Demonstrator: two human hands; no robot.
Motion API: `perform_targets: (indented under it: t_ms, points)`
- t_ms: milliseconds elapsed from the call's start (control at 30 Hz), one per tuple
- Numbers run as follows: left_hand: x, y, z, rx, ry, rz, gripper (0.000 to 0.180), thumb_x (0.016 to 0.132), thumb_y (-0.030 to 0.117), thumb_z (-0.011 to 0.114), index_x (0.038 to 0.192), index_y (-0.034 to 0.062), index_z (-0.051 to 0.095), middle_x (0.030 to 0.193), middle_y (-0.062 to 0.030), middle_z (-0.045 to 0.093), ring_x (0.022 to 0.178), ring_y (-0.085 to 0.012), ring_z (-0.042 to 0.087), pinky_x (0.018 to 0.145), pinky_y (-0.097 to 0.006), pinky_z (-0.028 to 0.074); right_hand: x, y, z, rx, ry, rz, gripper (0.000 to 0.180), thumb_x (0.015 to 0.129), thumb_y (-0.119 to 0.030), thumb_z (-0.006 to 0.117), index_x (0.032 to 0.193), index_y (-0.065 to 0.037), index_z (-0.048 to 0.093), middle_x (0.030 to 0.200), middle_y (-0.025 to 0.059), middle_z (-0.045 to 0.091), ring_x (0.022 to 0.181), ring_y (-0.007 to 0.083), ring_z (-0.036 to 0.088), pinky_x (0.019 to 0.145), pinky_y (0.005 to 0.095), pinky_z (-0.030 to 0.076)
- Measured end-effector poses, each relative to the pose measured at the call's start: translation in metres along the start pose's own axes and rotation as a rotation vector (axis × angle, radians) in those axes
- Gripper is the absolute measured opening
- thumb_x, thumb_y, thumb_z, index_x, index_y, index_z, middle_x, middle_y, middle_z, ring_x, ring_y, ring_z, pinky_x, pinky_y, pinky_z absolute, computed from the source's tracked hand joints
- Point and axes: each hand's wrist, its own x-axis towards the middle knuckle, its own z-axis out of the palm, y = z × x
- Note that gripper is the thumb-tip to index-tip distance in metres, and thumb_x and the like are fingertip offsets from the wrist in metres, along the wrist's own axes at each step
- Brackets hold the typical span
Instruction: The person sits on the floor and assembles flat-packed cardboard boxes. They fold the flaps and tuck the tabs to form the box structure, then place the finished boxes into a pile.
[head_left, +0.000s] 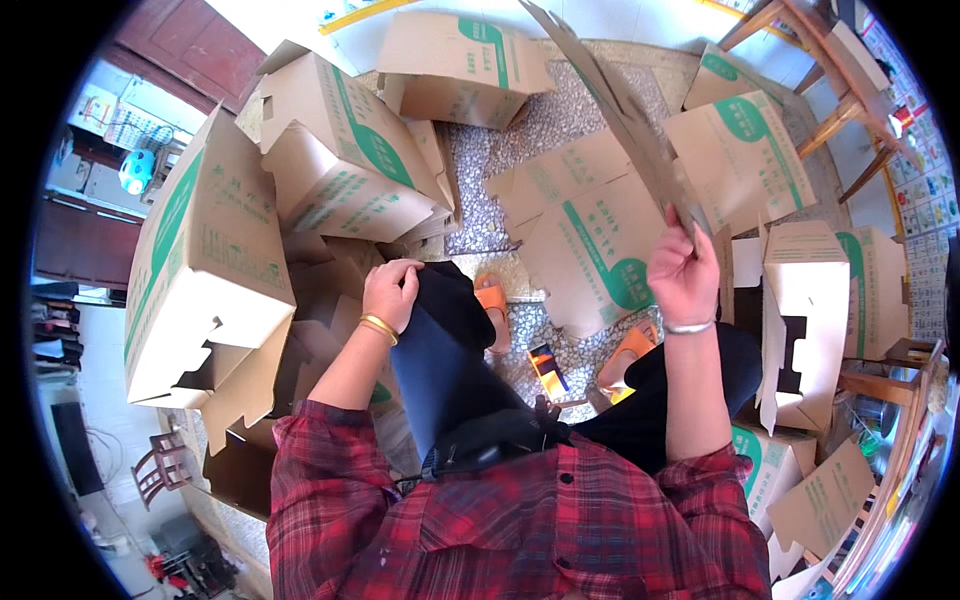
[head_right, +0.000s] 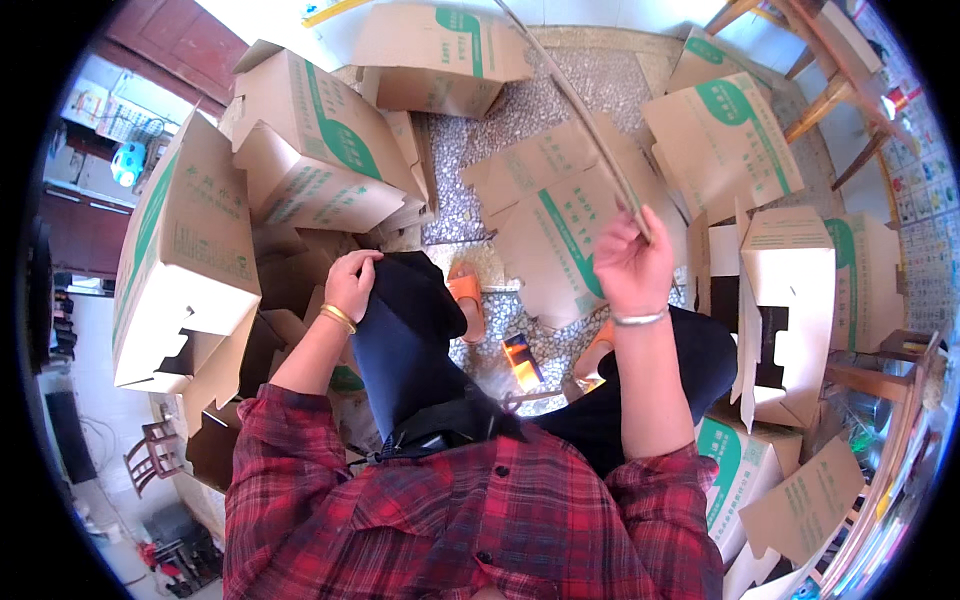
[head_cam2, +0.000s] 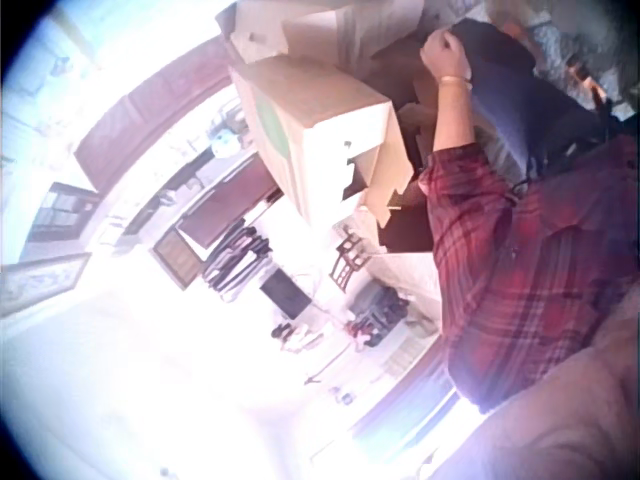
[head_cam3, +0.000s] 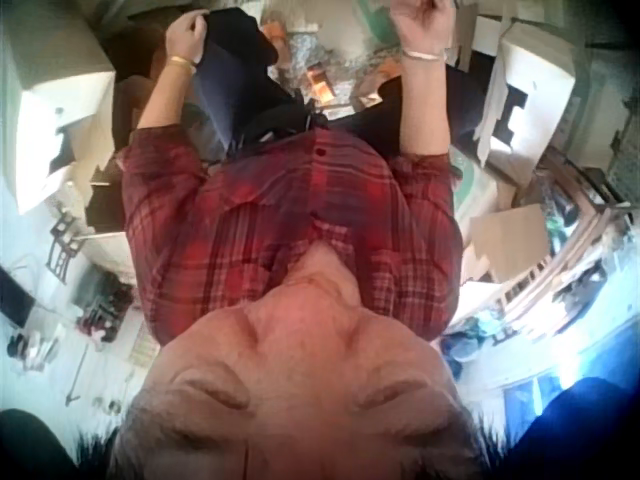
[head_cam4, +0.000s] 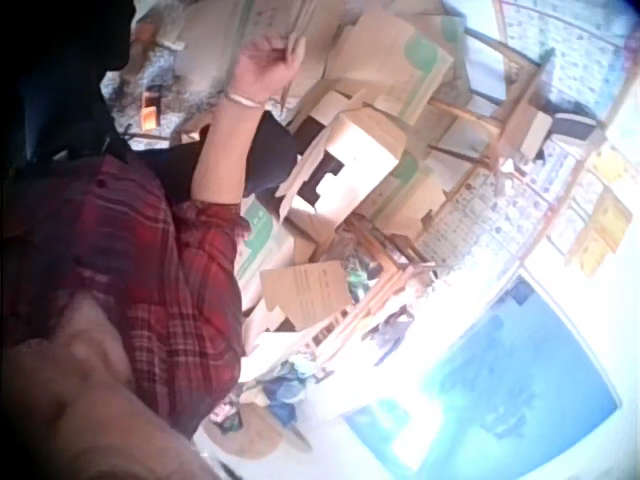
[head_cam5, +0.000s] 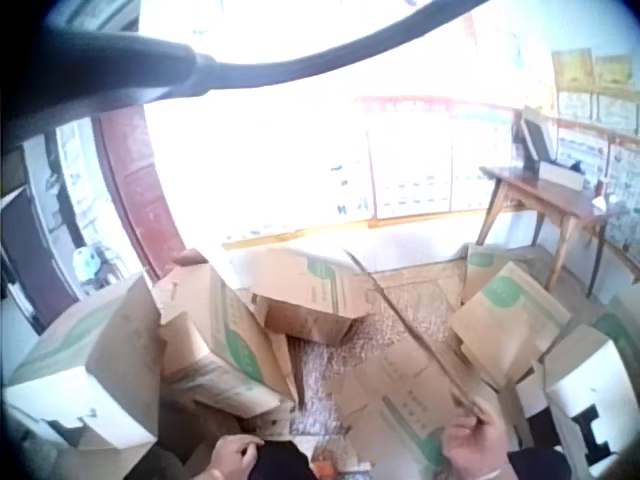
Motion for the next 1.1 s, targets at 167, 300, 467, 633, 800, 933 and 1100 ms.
perform_targets:
  t_ms: [167, 300, 467, 633, 800, 933, 1100]
  points:
    - [0.004, 0.000, 0.002, -0.070, -0.032, 0.004, 0.025, 0.087, 0.024, 0.054, 0.098, 0.0040, 0.065, 0.099, -0.0129, 0.064, 0.095, -0.0256, 0.060, 0.085, -0.033, 0.044, -0.051, 0.034, 0.008, -0.318, -0.034, -0.060, 0.027, 0.091, -0.020, 0.049, 0.108, 0.001, 0.055, 0.090, 0.0076, 0.064, 0.069, 0.0135, 0.057, 0.058, 0.0241, 0.048]
    - [0.023, -0.006, -0.003, -0.819, -0.111, -0.177, 0.056, 0.092, 0.047, 0.044, 0.125, 0.0024, 0.050, 0.119, -0.0146, 0.057, 0.110, -0.0246, 0.053, 0.095, -0.034, 0.038, -0.073, 0.030, 0.010, -0.355, -0.137, 0.031, 0.032, 0.092, -0.019, 0.046, 0.117, 0.001, 0.050, 0.107, 0.0111, 0.062, 0.083, 0.0161, 0.064, 0.054, 0.0208, 0.051]
    - [0.036, 0.083, -0.064, -1.585, -0.211, -0.252, 0.082, 0.086, 0.067, 0.031, 0.140, 0.0054, 0.028, 0.132, -0.0144, 0.046, 0.122, -0.0246, 0.043, 0.098, -0.042, 0.037, -0.096, 0.038, 0.005, -0.484, -0.095, -0.095, 0.039, 0.090, -0.016, 0.047, 0.124, 0.003, 0.044, 0.114, 0.0128, 0.059, 0.094, 0.0199, 0.059, 0.077, 0.0307, 0.051]
    - [0.035, 0.141, -0.103, -1.834, -0.193, -0.042, 0.073, 0.088, 0.059, 0.039, 0.135, 0.0030, 0.034, 0.132, -0.0127, 0.046, 0.117, -0.0277, 0.049, 0.100, -0.044, 0.037, -0.110, 0.047, 0.013, -0.676, -0.259, -0.133, 0.046, 0.084, -0.009, 0.055, 0.127, 0.000, 0.043, 0.123, 0.0133, 0.053, 0.113, 0.0266, 0.053, 0.095, 0.0400, 0.043]
    - [0.038, 0.136, -0.101, -1.855, -0.160, -0.127, 0.048, 0.091, 0.032, 0.051, 0.127, 0.0014, 0.043, 0.125, -0.0127, 0.052, 0.113, -0.0264, 0.052, 0.095, -0.041, 0.042, -0.104, 0.031, 0.003, -0.768, -0.305, -0.120, 0.048, 0.083, -0.013, 0.058, 0.127, -0.001, 0.043, 0.125, 0.0130, 0.052, 0.114, 0.0264, 0.052, 0.097, 0.0402, 0.042]
    - [0.031, 0.162, -0.101, -1.809, -0.065, -0.075, 0.041, 0.090, 0.022, 0.051, 0.123, -0.0018, 0.046, 0.119, -0.0154, 0.055, 0.105, -0.0262, 0.057, 0.090, -0.039, 0.046, -0.099, 0.014, 0.001, -0.761, -0.200, -0.158, 0.048, 0.084, -0.017, 0.060, 0.126, 0.000, 0.044, 0.124, 0.0129, 0.053, 0.113, 0.0260, 0.053, 0.096, 0.0395, 0.042]
    - [0.031, 0.186, -0.103, -1.657, 0.077, -0.060, 0.035, 0.088, 0.015, 0.050, 0.118, -0.0038, 0.048, 0.111, -0.0156, 0.058, 0.099, -0.0245, 0.058, 0.084, -0.037, 0.048, -0.076, -0.024, -0.024, -1.305, 0.374, -0.317, 0.055, 0.083, -0.021, 0.064, 0.128, 0.002, 0.043, 0.123, 0.0150, 0.052, 0.112, 0.0243, 0.053, 0.093, 0.0358, 0.043]
